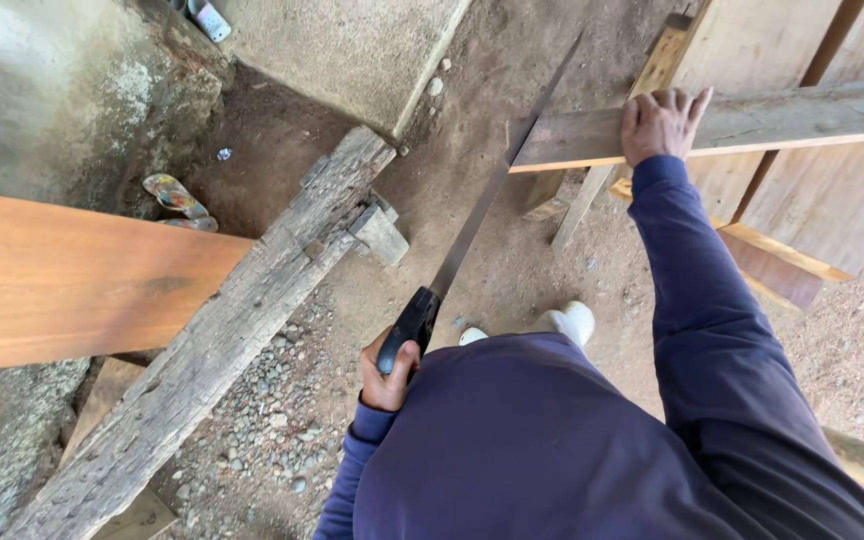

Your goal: Sawing a piece of wood on a workbench using a hand saw.

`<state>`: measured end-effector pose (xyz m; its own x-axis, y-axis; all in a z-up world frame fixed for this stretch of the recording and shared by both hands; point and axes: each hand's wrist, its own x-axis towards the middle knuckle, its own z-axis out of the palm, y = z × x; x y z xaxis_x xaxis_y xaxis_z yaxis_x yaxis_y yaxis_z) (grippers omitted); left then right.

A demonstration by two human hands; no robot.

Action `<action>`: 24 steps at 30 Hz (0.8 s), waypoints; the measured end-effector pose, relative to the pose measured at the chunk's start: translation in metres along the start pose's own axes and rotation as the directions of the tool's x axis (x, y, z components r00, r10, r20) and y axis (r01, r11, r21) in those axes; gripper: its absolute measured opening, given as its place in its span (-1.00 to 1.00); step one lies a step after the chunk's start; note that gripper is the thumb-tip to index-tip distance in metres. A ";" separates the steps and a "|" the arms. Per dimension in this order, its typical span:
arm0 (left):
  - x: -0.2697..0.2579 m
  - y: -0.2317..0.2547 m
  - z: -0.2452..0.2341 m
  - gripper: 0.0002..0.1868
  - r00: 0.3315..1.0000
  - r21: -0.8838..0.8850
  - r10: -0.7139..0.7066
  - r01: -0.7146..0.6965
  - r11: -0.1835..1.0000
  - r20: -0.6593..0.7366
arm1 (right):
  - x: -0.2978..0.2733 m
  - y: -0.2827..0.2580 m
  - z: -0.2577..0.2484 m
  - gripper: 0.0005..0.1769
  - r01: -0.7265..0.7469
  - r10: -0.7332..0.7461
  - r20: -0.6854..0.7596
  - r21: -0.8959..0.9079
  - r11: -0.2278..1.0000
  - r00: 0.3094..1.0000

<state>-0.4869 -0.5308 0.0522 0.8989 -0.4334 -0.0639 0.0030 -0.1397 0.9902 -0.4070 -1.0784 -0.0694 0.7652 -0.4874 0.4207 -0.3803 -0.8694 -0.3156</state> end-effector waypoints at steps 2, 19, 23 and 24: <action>0.003 -0.006 -0.003 -0.55 0.999 -0.038 0.009 -0.010 0.999 -0.032 | 0.004 0.014 0.026 -0.62 0.025 -0.025 0.005 -0.124 0.992 1.000; -0.012 0.015 0.088 -0.61 0.983 -0.027 -0.010 0.005 1.000 -0.184 | 0.027 0.030 -0.029 -0.78 0.063 -0.060 -0.024 0.151 0.986 0.998; -0.006 0.016 0.121 -0.61 0.983 -0.010 0.002 -0.004 1.000 -0.183 | 0.046 0.055 -0.030 -0.81 0.102 -0.099 -0.027 0.184 0.978 0.995; -0.005 0.020 0.127 -0.63 0.983 0.010 0.000 0.002 1.000 -0.185 | 0.048 0.058 -0.030 -0.82 0.107 -0.104 -0.028 0.172 0.979 0.994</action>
<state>-0.5469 -0.6451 0.0566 0.9644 -0.2614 -0.0400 0.0004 -0.1500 0.9887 -0.4076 -1.1549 -0.0423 0.7857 -0.3969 0.4745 -0.2015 -0.8894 -0.4103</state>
